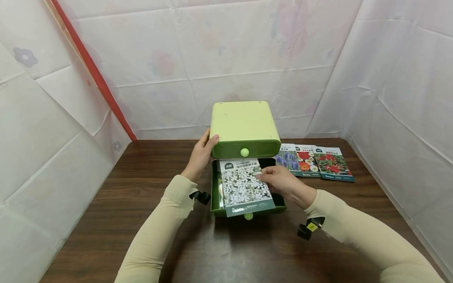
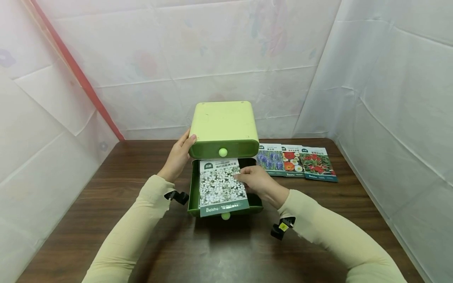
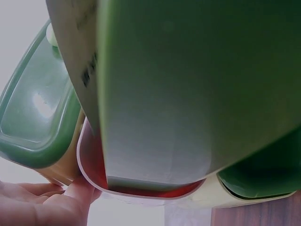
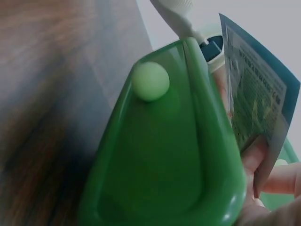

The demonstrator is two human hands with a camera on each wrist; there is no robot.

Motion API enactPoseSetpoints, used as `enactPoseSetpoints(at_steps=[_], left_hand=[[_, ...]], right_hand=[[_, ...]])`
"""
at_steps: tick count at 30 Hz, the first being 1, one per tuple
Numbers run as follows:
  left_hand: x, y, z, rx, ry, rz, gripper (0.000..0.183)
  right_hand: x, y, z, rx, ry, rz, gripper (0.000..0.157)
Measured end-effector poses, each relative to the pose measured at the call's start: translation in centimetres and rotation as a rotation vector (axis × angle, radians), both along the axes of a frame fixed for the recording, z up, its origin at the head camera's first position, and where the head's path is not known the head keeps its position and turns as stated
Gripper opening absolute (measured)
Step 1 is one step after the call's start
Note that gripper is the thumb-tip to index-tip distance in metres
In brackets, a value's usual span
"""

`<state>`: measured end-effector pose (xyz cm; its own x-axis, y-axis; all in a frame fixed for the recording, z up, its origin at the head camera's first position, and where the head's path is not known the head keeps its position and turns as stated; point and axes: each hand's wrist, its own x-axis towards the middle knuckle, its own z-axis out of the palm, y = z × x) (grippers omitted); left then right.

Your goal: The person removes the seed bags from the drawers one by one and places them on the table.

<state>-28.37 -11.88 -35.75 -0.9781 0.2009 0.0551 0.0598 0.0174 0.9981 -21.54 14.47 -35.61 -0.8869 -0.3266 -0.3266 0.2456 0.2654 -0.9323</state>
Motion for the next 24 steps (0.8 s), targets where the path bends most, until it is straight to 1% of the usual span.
enactPoseSetpoints(at_steps=[2, 7, 9, 12, 14, 18, 21, 24], left_hand=[[0.0, 0.0, 0.0, 0.003, -0.003, 0.000, 0.077], [-0.1, 0.0, -0.1, -0.011, 0.007, 0.001, 0.076], [-0.1, 0.1, -0.1, -0.023, 0.010, 0.008, 0.076], [-0.2, 0.0, -0.1, -0.040, 0.015, 0.018, 0.074], [-0.2, 0.0, -0.1, -0.042, 0.013, 0.019, 0.073], [-0.2, -0.1, -0.1, -0.021, 0.002, 0.006, 0.072], [-0.1, -0.2, -0.1, -0.020, 0.006, 0.001, 0.074], [0.0, -0.1, -0.1, -0.041, 0.010, 0.010, 0.077]], right_hand=[[0.5, 0.2, 0.2, 0.018, 0.000, 0.028, 0.025], [1.9, 0.7, 0.6, 0.048, 0.018, 0.079, 0.031], [2.4, 0.8, 0.9, 0.050, 0.027, 0.088, 0.029], [3.2, 1.2, 1.6, 0.073, 0.067, 0.093, 0.022], [3.6, 1.6, 2.2, 0.083, 0.099, 0.079, 0.021], [4.0, 2.6, 3.7, 0.107, 0.187, 0.038, 0.029], [3.9, 3.7, 4.5, 0.116, 0.252, -0.022, 0.034], [3.7, 4.8, 5.0, 0.107, 0.288, -0.088, 0.034]])
